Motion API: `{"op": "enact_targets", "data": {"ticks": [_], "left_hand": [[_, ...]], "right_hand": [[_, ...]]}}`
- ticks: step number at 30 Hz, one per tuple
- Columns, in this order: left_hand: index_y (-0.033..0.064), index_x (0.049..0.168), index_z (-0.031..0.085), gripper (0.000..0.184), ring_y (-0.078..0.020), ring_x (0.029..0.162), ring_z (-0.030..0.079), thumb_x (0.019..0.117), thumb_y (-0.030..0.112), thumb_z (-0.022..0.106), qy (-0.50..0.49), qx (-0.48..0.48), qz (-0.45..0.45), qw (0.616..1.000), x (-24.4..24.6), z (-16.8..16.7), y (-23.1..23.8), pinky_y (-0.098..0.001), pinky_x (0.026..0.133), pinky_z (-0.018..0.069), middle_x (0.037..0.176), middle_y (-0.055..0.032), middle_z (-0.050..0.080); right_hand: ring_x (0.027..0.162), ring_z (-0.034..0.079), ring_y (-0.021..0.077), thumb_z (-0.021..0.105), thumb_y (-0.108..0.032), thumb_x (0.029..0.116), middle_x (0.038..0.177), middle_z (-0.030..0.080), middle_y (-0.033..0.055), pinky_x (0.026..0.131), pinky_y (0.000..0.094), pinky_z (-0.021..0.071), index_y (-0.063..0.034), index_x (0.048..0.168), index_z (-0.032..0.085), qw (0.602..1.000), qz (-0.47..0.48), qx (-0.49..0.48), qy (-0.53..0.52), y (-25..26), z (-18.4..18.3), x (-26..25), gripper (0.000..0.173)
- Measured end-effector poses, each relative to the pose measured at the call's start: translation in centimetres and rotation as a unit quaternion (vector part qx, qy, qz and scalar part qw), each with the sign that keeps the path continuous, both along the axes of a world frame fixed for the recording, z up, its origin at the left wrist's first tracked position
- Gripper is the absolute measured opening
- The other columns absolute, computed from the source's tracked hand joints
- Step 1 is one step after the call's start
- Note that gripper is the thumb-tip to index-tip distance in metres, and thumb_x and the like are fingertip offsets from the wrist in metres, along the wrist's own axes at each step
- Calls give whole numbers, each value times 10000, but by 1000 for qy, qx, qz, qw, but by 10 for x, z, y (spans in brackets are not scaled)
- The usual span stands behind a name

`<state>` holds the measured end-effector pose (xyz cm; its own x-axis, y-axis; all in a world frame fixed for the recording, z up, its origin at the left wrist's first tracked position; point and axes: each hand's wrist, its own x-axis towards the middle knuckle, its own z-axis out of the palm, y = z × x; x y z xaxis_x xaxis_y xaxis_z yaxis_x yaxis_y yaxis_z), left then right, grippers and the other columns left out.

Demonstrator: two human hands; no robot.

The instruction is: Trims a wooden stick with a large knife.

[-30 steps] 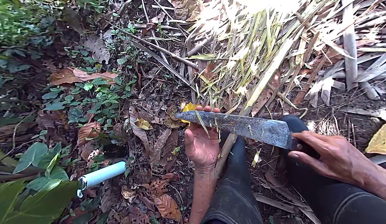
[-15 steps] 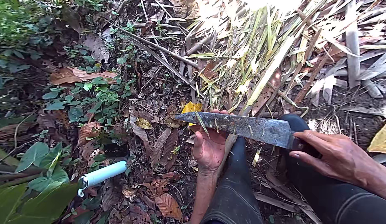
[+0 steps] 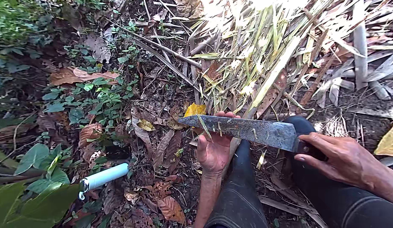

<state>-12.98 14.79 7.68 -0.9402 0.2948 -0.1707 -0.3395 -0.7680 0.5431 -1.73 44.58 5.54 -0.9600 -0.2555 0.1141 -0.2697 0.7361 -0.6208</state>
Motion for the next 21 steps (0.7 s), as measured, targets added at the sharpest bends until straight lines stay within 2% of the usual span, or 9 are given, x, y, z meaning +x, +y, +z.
{"op": "enact_targets", "data": {"ticks": [13,16,21], "left_hand": [[126,1345,644,595,-333,1287,594,876,479,738,2,-13,23,1000,-2,-3,2,-533,1070,484,1383,-146,626],[130,1378,624,686,-333,1314,582,865,577,712,0,-5,-23,1000,2,-13,11,-519,1096,470,1395,-158,623],[156,1422,601,937,-324,1372,538,726,775,709,6,-8,-113,994,11,-27,27,-508,1137,434,1460,-154,584]], "right_hand": [[616,652,234,476,-574,1025,791,676,119,500,392,496,-36,1093,665,1000,7,-3,-4,0,1,-1,574],[633,654,220,478,-570,1028,803,678,110,518,388,507,-43,1100,668,1000,11,-8,-16,0,2,-1,565],[638,646,197,477,-558,1035,794,671,102,531,362,509,-39,1093,668,999,11,-36,-25,-2,2,-3,556]]}}
